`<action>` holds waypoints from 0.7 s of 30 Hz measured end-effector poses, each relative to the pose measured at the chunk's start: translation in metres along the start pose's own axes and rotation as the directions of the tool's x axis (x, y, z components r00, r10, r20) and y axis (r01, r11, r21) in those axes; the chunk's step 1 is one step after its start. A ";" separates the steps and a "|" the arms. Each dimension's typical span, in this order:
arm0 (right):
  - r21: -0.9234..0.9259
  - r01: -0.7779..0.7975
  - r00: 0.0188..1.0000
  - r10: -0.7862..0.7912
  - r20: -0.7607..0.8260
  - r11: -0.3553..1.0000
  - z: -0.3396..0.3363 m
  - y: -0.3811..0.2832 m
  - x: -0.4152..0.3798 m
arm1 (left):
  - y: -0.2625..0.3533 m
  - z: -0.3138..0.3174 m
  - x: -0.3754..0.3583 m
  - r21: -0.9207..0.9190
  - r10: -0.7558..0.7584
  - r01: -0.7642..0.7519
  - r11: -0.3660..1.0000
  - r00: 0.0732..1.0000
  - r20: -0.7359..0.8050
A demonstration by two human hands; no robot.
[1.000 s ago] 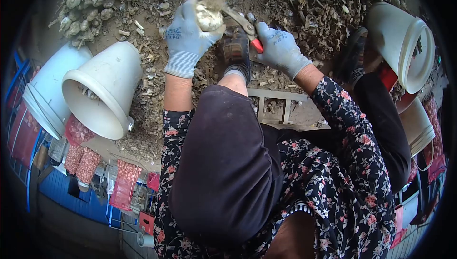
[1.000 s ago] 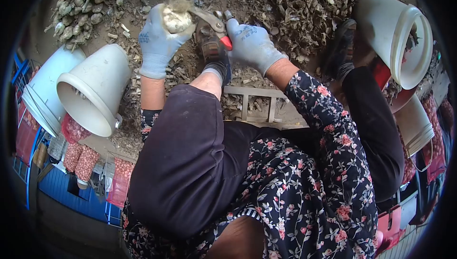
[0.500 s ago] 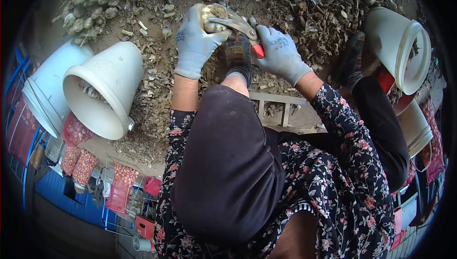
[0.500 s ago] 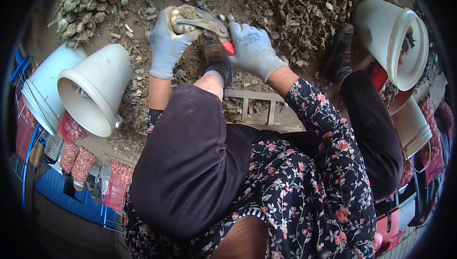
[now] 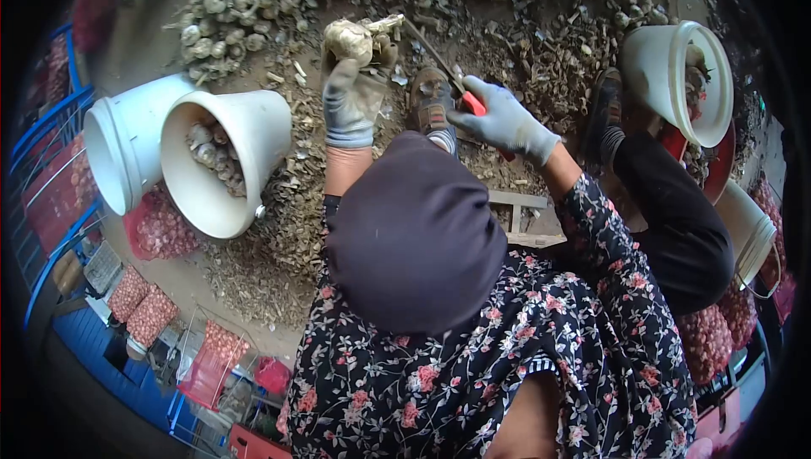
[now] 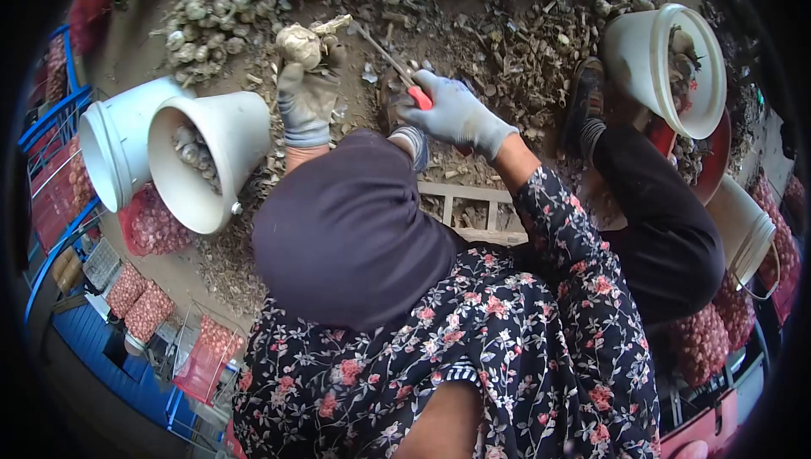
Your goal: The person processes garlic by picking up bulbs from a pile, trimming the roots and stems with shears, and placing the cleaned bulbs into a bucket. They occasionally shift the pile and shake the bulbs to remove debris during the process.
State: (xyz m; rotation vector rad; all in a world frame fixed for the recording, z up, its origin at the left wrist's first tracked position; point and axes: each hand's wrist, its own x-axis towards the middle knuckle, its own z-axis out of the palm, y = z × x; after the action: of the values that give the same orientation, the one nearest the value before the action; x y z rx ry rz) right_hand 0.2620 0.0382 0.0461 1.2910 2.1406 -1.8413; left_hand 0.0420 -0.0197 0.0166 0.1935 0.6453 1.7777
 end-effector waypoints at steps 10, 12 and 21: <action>0.083 0.102 0.995 -0.101 -0.022 0.991 0.003 -0.071 -0.018 | 0.028 0.040 -0.014 0.120 0.072 -0.092 0.988 0.984 0.162; 0.130 0.120 0.993 -0.120 -0.013 0.984 0.002 -0.066 -0.003 | 0.032 0.054 -0.016 0.095 -0.004 -0.004 0.996 0.997 0.083; -0.414 -0.039 0.996 0.069 0.059 0.910 -0.030 -0.085 0.021 | 0.089 0.006 -0.016 0.317 0.306 -0.312 0.896 0.950 0.069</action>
State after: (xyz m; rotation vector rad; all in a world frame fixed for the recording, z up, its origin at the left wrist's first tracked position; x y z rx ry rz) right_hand 0.2115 0.0793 0.1126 1.1504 2.2616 -1.2900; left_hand -0.0250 -0.0474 0.0710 0.5645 0.9352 1.9596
